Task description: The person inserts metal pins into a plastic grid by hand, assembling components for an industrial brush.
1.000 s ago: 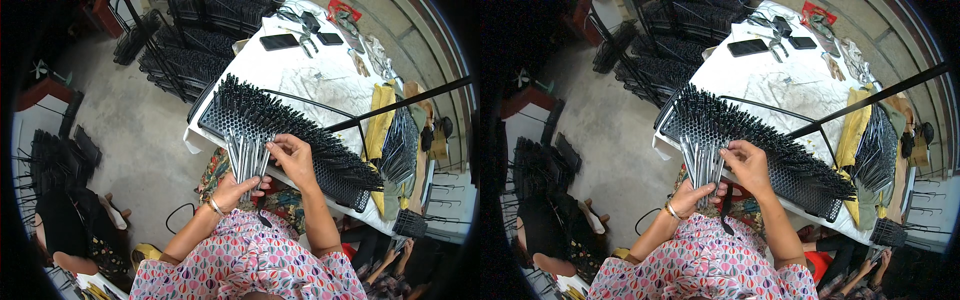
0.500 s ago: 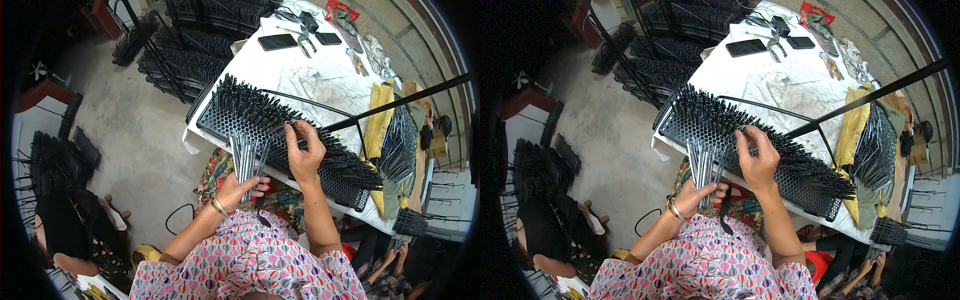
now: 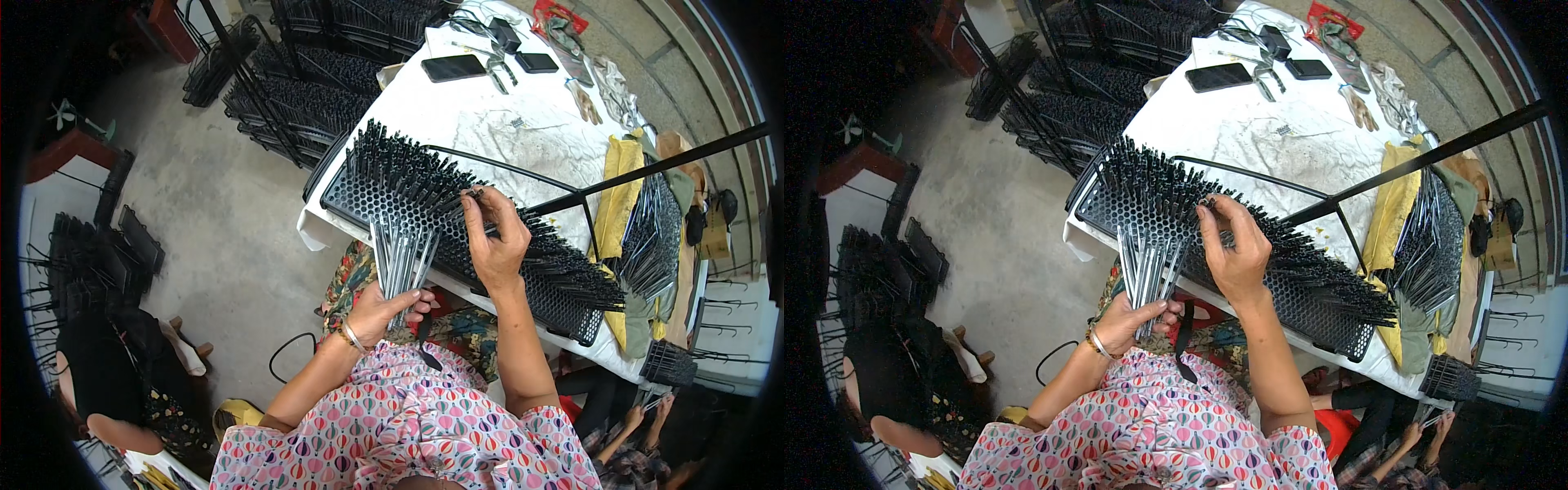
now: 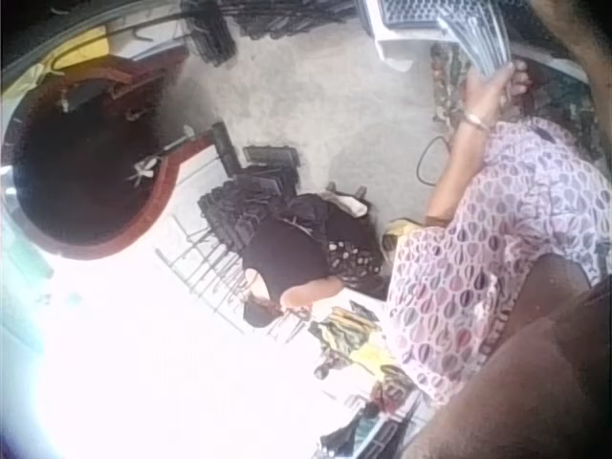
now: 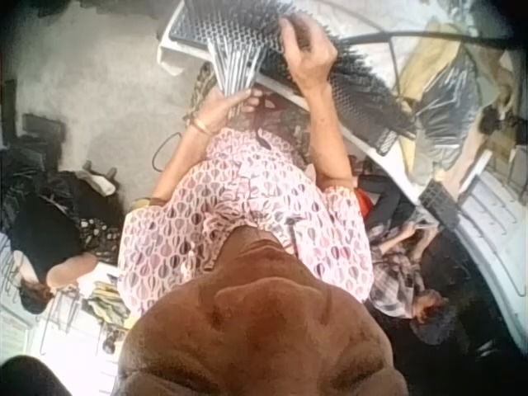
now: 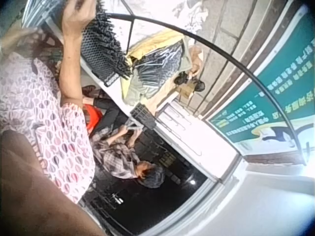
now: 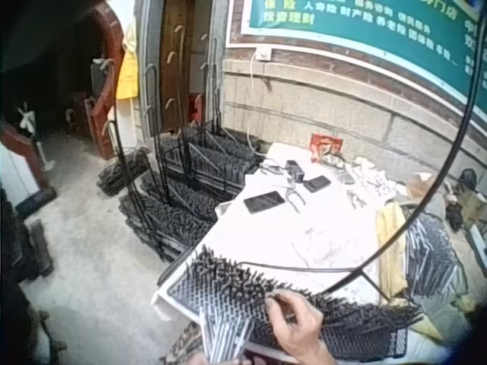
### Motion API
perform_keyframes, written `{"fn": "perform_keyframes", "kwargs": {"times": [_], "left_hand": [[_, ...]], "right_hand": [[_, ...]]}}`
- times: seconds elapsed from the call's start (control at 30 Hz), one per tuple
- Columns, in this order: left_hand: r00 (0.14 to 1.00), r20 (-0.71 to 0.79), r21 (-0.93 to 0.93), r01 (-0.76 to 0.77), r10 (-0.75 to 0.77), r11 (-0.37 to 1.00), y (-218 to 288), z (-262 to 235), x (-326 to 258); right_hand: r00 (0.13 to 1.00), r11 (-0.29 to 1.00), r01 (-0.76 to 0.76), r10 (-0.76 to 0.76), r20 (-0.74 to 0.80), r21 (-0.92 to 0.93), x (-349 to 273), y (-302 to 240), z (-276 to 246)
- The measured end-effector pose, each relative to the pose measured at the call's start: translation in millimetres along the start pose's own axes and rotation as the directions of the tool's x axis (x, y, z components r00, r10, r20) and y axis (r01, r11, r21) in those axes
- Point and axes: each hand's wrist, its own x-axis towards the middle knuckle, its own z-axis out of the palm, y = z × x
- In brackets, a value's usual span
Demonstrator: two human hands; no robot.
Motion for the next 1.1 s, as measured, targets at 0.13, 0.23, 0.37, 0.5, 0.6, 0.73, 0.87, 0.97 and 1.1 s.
{"fn": "perform_keyframes", "kwargs": {"times": [0.13,0.23,0.37,0.5,0.6,0.73,0.87,0.97,1.1], "left_hand": [[1.0,-0.001,-0.008,0.016,-0.016,1.0,3,1,-1],[1.0,0.0,-0.01,0.012,-0.012,1.0,2,0,-1],[1.0,0.008,-0.011,0.005,-0.005,1.0,1,-2,0],[1.0,0.022,-0.01,0.015,-0.015,1.0,1,-2,1],[0.999,0.026,-0.019,0.024,-0.023,1.0,1,-2,1],[0.999,0.037,-0.015,0.014,-0.013,1.0,-1,-4,2],[1.0,0.008,-0.023,0.01,-0.01,1.0,1,0,1],[1.0,0.014,-0.024,0.018,-0.018,1.0,-1,-1,2],[1.0,0.015,-0.023,0.006,-0.006,1.0,0,0,2]], "right_hand": [[1.0,0.998,0.013,-0.013,0.005,0.062,-1,3,4],[1.0,0.997,-0.013,0.011,0.019,0.078,-2,5,4],[0.997,0.994,-0.055,0.049,0.063,0.1,-1,5,0],[0.996,0.995,-0.02,0.011,0.092,0.102,-4,9,0],[0.995,0.997,0.029,-0.035,0.09,0.066,-5,11,1],[0.986,0.985,0.163,-0.159,0.055,-0.06,-4,13,0],[0.986,0.984,0.16,-0.156,0.065,-0.073,-7,17,-1],[0.996,0.995,0.089,-0.09,-0.008,-0.045,-9,11,5],[0.983,0.98,0.182,-0.184,-0.024,-0.083,-9,13,6]]}}
